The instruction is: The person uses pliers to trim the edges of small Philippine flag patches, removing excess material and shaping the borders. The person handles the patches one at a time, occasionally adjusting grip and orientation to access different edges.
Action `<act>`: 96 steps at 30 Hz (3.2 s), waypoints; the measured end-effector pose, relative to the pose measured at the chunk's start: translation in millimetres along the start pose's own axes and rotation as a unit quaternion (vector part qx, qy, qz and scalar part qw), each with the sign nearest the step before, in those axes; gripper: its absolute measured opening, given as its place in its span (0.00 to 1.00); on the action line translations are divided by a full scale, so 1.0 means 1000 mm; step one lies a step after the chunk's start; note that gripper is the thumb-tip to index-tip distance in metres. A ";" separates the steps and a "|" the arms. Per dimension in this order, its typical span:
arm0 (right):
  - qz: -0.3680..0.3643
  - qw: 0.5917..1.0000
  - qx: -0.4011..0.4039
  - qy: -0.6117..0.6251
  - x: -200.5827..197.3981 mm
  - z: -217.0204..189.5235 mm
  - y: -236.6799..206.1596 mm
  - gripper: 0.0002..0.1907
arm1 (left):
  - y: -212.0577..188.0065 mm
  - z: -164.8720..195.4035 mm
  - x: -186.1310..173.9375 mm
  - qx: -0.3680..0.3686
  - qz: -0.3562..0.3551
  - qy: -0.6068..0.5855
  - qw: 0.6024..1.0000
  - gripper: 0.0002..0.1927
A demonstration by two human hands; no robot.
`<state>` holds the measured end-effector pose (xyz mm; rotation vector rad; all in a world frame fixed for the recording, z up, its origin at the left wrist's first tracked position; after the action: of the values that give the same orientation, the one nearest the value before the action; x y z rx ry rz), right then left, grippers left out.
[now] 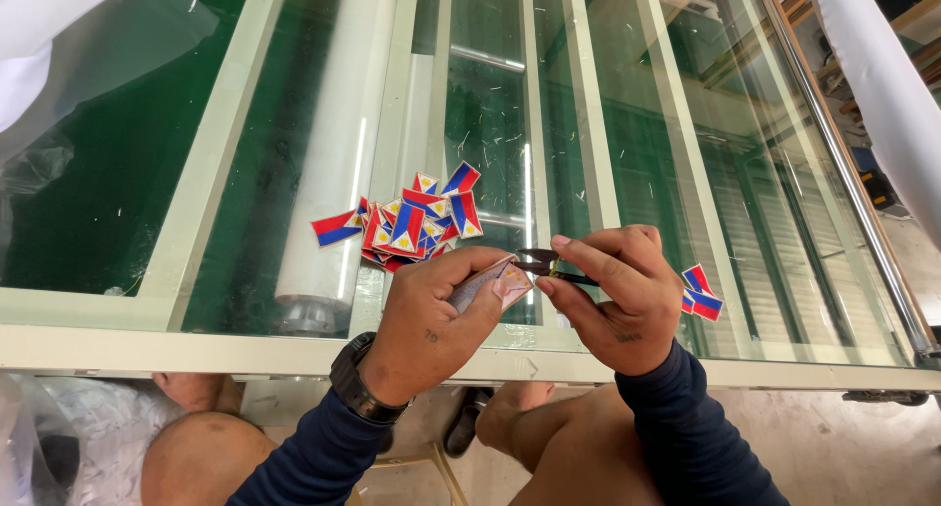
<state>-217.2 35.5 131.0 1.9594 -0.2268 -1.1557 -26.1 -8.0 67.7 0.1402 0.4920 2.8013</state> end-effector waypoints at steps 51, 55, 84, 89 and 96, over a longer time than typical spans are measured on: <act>-0.093 0.995 0.002 0.037 0.001 0.016 -0.005 0.19 | 0.008 -0.012 -0.012 -0.123 -0.093 -0.031 0.988 0.13; -0.089 0.994 0.030 0.048 0.002 0.022 -0.010 0.17 | 0.008 -0.011 -0.012 -0.104 -0.090 -0.026 0.990 0.13; -0.179 0.886 0.365 0.222 0.041 0.052 -0.037 0.06 | 0.016 -0.019 -0.015 0.026 -0.108 0.138 0.984 0.18; 0.015 0.819 0.412 0.398 0.045 0.067 -0.041 0.09 | 0.016 -0.041 -0.013 -0.155 -0.057 -0.029 0.986 0.11; -0.114 0.857 0.357 0.354 0.044 0.056 -0.034 0.20 | 0.014 -0.040 -0.011 -0.133 -0.041 0.001 0.990 0.10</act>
<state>-245.5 3.0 64.9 3.0017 -0.0163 -0.4037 -25.3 -36.8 34.5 0.0569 0.1169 2.7535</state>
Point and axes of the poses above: each hand's wrist, its own y-axis towards the middle knuckle, its own x-axis out of the palm, z = x × y, the point moved 2 cm from there along y, towards the middle knuckle, and after that the axes turned 4 degrees about z, right-handed, at the moved point
